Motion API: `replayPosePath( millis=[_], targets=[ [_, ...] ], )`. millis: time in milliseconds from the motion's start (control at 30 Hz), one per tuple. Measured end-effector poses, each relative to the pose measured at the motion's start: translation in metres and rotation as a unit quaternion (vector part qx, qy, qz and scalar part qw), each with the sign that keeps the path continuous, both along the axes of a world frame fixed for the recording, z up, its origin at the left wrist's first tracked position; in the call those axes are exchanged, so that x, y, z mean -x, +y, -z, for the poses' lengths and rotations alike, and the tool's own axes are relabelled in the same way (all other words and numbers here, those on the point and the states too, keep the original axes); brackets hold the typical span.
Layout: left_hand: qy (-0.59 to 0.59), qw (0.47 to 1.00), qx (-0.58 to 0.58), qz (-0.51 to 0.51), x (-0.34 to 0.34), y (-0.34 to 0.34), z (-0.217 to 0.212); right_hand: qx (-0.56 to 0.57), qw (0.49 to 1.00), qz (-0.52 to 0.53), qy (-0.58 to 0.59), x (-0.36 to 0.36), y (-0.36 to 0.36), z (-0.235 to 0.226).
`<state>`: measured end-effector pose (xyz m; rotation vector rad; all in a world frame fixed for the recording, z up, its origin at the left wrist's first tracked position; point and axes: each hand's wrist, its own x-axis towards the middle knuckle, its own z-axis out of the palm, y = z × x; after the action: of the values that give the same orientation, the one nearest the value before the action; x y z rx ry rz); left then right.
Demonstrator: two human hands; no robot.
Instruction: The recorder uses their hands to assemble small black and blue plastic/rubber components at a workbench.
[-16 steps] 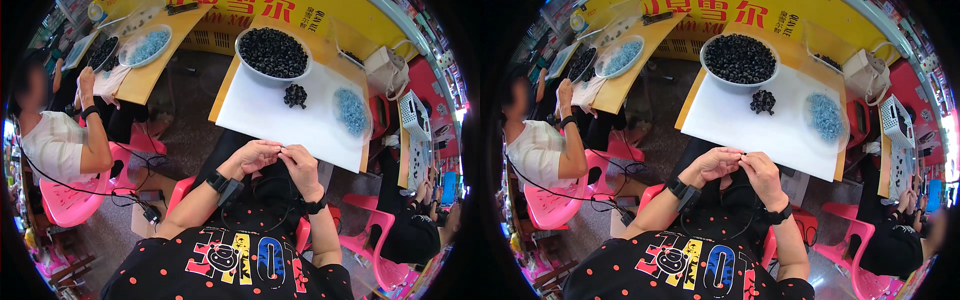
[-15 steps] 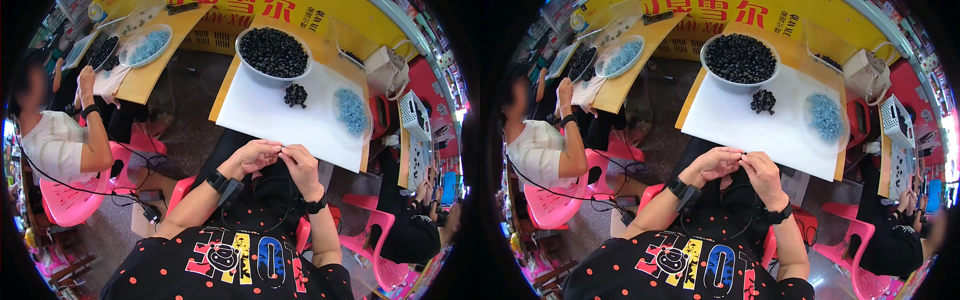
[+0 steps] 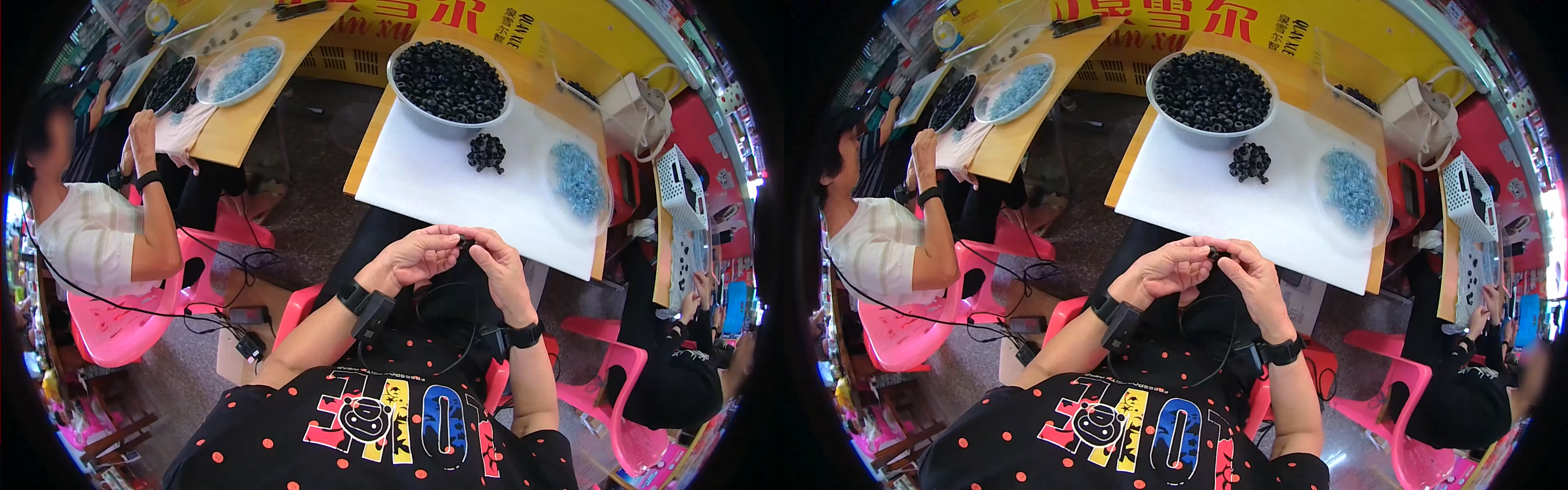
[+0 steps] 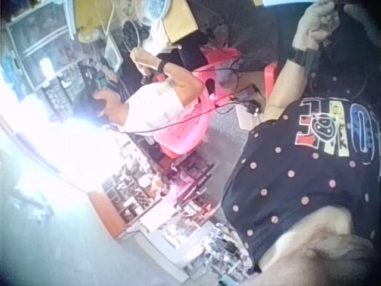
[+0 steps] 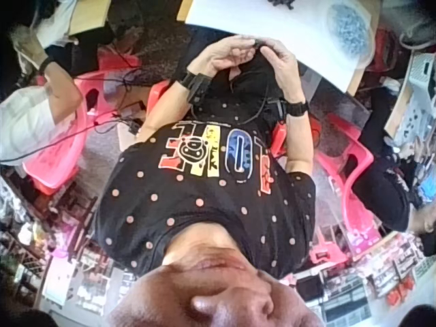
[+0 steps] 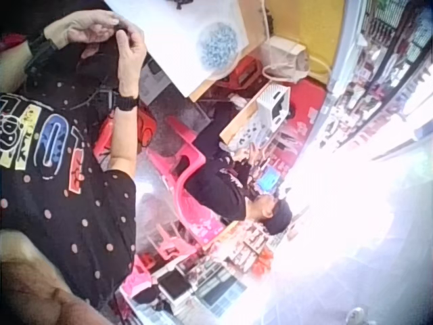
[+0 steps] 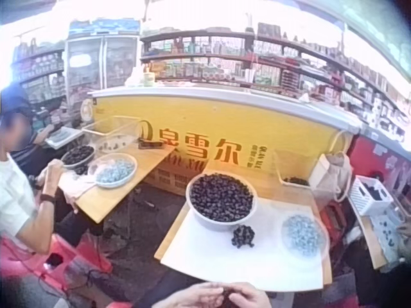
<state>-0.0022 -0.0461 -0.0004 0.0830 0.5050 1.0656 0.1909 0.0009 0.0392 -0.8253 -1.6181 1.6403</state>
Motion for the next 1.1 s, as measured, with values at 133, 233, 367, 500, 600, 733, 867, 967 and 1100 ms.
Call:
replayPosePath(
  millis=[133,233,367,500,600,733,867,967,1100],
  targets=[
    [-0.015,1.0,-0.009,-0.002,-0.002,-0.003,-0.004,0.11,0.992,-0.041,0.053,0.006,-0.006,-0.009],
    [-0.044,0.998,-0.032,0.029,-0.005,-0.005,-0.004,0.146,0.986,-0.069,0.052,0.003,-0.007,-0.009],
    [-0.088,0.995,-0.022,0.046,-0.002,-0.01,-0.009,-0.143,0.982,-0.031,-0.117,0.006,-0.011,-0.018],
    [-0.096,0.994,-0.013,0.04,-0.002,-0.013,-0.004,-0.277,0.947,0.006,-0.162,0.014,-0.019,-0.031],
    [-0.106,0.993,-0.015,0.044,-0.015,-0.013,0.001,-0.208,0.968,0.031,-0.134,0.01,-0.023,-0.016],
    [-0.095,0.994,-0.037,0.04,-0.02,-0.014,-0.016,-0.085,0.996,-0.015,-0.033,-0.003,-0.011,-0.002],
    [-0.026,0.999,-0.03,0.015,-0.017,-0.007,-0.017,0.023,1.0,-0.019,-0.002,-0.007,-0.007,-0.004],
    [-0.011,1.0,-0.02,0.007,-0.016,-0.007,-0.017,-0.02,0.999,-0.018,-0.024,-0.006,-0.006,-0.012],
    [0.016,1.0,-0.005,-0.024,-0.013,-0.007,-0.011,0.0,1.0,0.002,-0.005,-0.004,-0.011,-0.01]
  ],
)
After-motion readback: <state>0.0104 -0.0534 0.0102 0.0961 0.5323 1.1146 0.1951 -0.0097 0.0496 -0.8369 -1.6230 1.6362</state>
